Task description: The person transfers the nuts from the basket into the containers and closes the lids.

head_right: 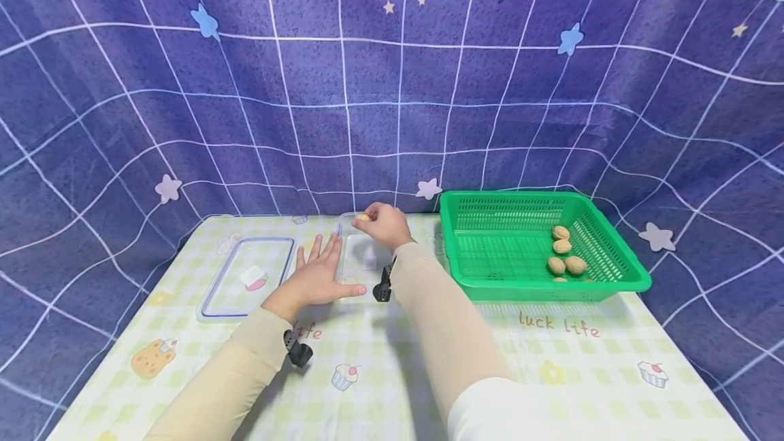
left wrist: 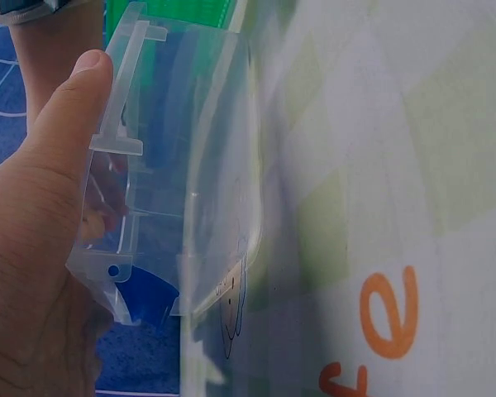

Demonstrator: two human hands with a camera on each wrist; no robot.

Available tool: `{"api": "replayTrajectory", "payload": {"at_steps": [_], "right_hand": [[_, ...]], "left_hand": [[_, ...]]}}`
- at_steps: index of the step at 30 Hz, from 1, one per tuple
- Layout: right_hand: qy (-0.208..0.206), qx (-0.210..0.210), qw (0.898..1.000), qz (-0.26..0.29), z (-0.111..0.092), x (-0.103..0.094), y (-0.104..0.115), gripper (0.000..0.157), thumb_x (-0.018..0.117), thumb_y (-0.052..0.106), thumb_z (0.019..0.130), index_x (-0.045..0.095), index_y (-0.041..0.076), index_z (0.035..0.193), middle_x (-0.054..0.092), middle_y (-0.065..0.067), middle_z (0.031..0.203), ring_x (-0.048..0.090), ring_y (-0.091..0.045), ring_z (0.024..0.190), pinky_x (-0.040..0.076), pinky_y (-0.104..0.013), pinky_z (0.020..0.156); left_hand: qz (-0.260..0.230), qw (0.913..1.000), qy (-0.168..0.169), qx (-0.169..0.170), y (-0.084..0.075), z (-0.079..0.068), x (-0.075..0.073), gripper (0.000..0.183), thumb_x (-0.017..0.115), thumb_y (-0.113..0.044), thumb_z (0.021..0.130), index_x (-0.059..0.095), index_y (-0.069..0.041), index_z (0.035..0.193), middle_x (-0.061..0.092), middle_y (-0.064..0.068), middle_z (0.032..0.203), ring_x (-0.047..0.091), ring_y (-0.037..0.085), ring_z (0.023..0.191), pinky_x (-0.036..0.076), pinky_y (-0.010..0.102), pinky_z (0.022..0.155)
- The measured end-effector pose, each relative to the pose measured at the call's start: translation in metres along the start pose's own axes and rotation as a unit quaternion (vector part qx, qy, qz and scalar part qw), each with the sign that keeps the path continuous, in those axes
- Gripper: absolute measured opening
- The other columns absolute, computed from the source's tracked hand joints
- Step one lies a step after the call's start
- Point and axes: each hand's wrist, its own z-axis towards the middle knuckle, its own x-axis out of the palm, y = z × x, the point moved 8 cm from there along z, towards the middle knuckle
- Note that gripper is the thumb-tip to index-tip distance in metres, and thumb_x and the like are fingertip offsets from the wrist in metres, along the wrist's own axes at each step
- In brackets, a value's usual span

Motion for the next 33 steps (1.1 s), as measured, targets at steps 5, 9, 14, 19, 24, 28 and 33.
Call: {"api": "replayTrajectory", "payload": {"at_steps": [5,9,14,19,24,28,33], "right_hand": [[0.002,-0.009,1.0,-0.024,0.0,0.005,0.004,0.037,0.075,0.045,0.089,0.072,0.012,0.104,0.076,-0.003,0.098,0.07,-0.019,0.091,0.051,-0.037,0.089],[-0.004,-0.019,0.999,-0.03,0.0,0.007,0.008,0.036,0.075,0.044,0.089,0.073,0.011,0.104,0.076,-0.003,0.097,0.07,-0.021,0.093,0.04,-0.043,0.104],[0.001,-0.019,0.999,-0.034,0.0,0.009,0.008,0.038,0.074,0.046,0.09,0.073,0.012,0.105,0.076,-0.002,0.099,0.069,-0.02,0.097,0.026,-0.051,0.114],[-0.008,-0.02,0.999,-0.029,0.001,0.003,0.01,0.036,0.074,0.046,0.09,0.072,0.013,0.106,0.076,-0.001,0.101,0.069,-0.02,0.099,0.026,-0.052,0.115],[-0.008,-0.01,1.0,-0.018,0.003,-0.012,0.012,0.034,0.074,0.044,0.091,0.072,0.014,0.107,0.076,-0.002,0.103,0.069,-0.019,0.101,0.042,-0.042,0.105],[-0.006,-0.006,1.0,0.006,0.004,-0.031,0.013,0.032,0.074,0.039,0.091,0.071,0.013,0.108,0.076,-0.003,0.104,0.069,-0.02,0.1,0.051,-0.039,0.094],[-0.006,-0.004,1.0,0.024,0.003,-0.061,0.008,0.03,0.074,0.033,0.093,0.068,0.01,0.111,0.074,-0.006,0.104,0.068,-0.022,0.098,0.054,-0.039,0.087]], "left_hand": [[-0.001,1.0,0.001,-0.001,0.001,0.001,0.002,0.129,0.062,-0.082,0.078,0.006,0.0,0.161,-0.001,0.015,0.168,-0.014,0.038,0.152,-0.015,0.068,0.114],[-0.005,1.0,-0.002,0.001,0.001,0.0,0.0,0.13,0.061,-0.083,0.077,0.007,0.0,0.161,0.0,0.016,0.169,-0.014,0.038,0.153,-0.015,0.067,0.114],[-0.004,1.0,0.003,0.003,0.0,0.0,0.001,0.131,0.06,-0.085,0.076,0.006,-0.001,0.161,0.0,0.016,0.169,-0.015,0.037,0.152,-0.016,0.066,0.114],[-0.006,1.0,0.004,0.004,-0.001,0.001,0.001,0.133,0.058,-0.087,0.075,0.004,-0.002,0.162,0.001,0.016,0.169,-0.014,0.036,0.153,-0.015,0.066,0.115],[-0.011,0.9999,0.004,0.002,-0.002,0.002,0.0,0.133,0.061,-0.084,0.076,0.003,-0.002,0.161,0.0,0.016,0.169,-0.012,0.037,0.153,-0.015,0.067,0.115],[-0.012,0.9999,-0.003,0.001,0.0,0.003,0.0,0.13,0.064,-0.081,0.077,0.006,-0.001,0.162,0.002,0.017,0.169,-0.014,0.036,0.153,-0.016,0.066,0.115],[-0.013,0.9999,-0.001,0.005,0.001,0.005,0.004,0.129,0.064,-0.08,0.077,0.006,-0.001,0.162,0.001,0.017,0.169,-0.014,0.036,0.153,-0.016,0.066,0.115]]}}
